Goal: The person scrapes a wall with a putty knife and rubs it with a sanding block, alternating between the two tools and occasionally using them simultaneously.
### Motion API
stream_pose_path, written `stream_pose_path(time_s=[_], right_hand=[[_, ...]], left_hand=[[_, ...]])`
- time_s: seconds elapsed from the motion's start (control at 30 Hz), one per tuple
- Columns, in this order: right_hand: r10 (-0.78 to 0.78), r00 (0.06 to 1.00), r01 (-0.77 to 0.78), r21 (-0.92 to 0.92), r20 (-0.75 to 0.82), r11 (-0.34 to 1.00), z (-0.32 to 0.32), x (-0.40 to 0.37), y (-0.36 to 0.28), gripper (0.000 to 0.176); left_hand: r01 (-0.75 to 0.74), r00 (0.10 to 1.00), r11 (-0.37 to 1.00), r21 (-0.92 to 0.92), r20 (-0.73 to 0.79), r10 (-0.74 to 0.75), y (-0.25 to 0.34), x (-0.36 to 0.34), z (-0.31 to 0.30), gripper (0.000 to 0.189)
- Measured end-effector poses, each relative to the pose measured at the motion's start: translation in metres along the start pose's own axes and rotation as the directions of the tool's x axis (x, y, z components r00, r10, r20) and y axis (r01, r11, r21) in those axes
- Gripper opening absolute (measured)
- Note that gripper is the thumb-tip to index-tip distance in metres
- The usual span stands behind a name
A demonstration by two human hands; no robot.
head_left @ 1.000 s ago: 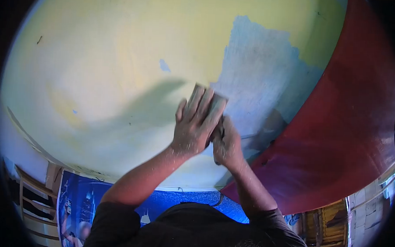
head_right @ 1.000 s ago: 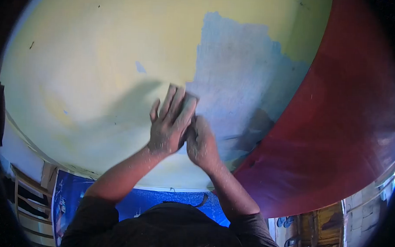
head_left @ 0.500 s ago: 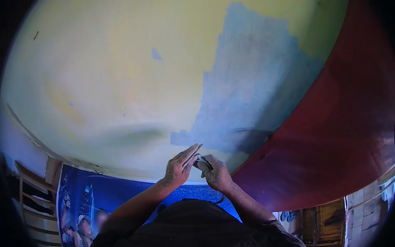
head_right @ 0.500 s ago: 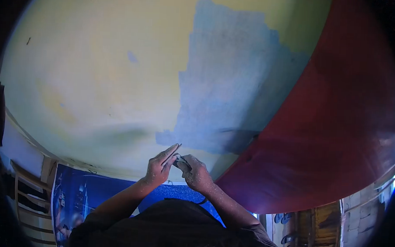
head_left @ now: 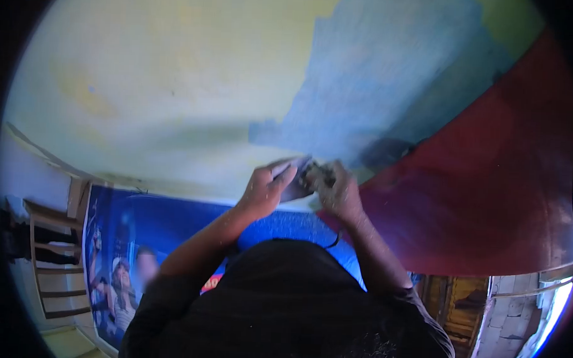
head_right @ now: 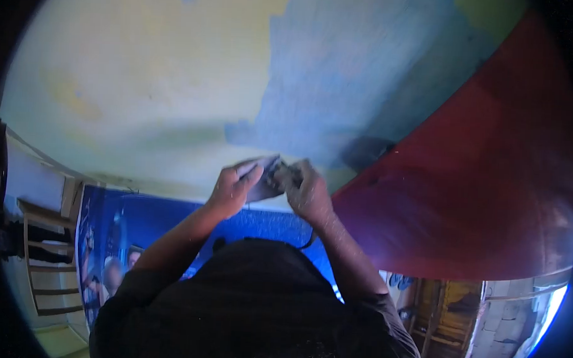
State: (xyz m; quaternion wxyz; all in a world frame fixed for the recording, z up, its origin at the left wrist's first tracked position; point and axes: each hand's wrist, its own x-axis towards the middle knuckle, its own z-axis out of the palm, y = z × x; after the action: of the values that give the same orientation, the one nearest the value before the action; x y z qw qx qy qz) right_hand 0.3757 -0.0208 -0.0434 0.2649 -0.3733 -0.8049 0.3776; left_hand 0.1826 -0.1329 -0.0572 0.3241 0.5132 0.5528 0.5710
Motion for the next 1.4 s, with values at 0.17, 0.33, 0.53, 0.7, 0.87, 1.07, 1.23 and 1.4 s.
stream_pose_path(time_s=[0.17,0.33,0.53,0.7,0.87,1.07,1.23,1.4], right_hand=[[0.094,0.994,-0.097,0.058,0.050,0.994,0.003,-0.007,0.001,0.038],[0.150,0.984,-0.155,0.046,0.094,0.987,0.016,0.002,0.018,0.036],[0.192,0.963,-0.200,0.024,0.191,0.979,0.030,-0.007,0.037,0.039],[0.283,0.958,-0.286,0.121,0.046,0.950,0.041,0.004,0.044,0.046],[0.245,0.967,-0.250,0.100,0.065,0.963,0.040,0.004,0.029,0.043],[0.341,0.934,-0.355,0.371,0.106,0.858,0.050,0.002,0.025,0.043],[0.389,0.908,-0.417,0.416,0.154,0.808,0.046,0.012,0.022,0.040],[0.321,0.941,-0.339,0.367,0.110,0.866,0.055,0.001,0.020,0.043]], left_hand=[[0.103,0.993,0.986,-0.129,-0.051,-0.110,0.000,0.004,0.004,0.047],[0.163,0.986,0.985,-0.049,-0.016,-0.164,-0.023,0.000,-0.007,0.046],[0.326,0.944,0.937,-0.127,-0.010,-0.330,-0.043,-0.013,0.002,0.043],[0.319,0.943,0.940,-0.119,-0.060,-0.328,-0.031,-0.006,-0.004,0.043],[0.298,0.933,0.873,-0.386,-0.076,-0.352,-0.047,0.001,0.006,0.045],[0.273,0.920,0.669,-0.691,-0.017,-0.393,-0.022,0.008,0.016,0.046],[0.257,0.920,0.730,-0.633,-0.070,-0.385,-0.035,0.004,0.015,0.047],[0.221,0.931,0.757,-0.615,-0.097,-0.351,-0.028,0.009,0.020,0.048]])
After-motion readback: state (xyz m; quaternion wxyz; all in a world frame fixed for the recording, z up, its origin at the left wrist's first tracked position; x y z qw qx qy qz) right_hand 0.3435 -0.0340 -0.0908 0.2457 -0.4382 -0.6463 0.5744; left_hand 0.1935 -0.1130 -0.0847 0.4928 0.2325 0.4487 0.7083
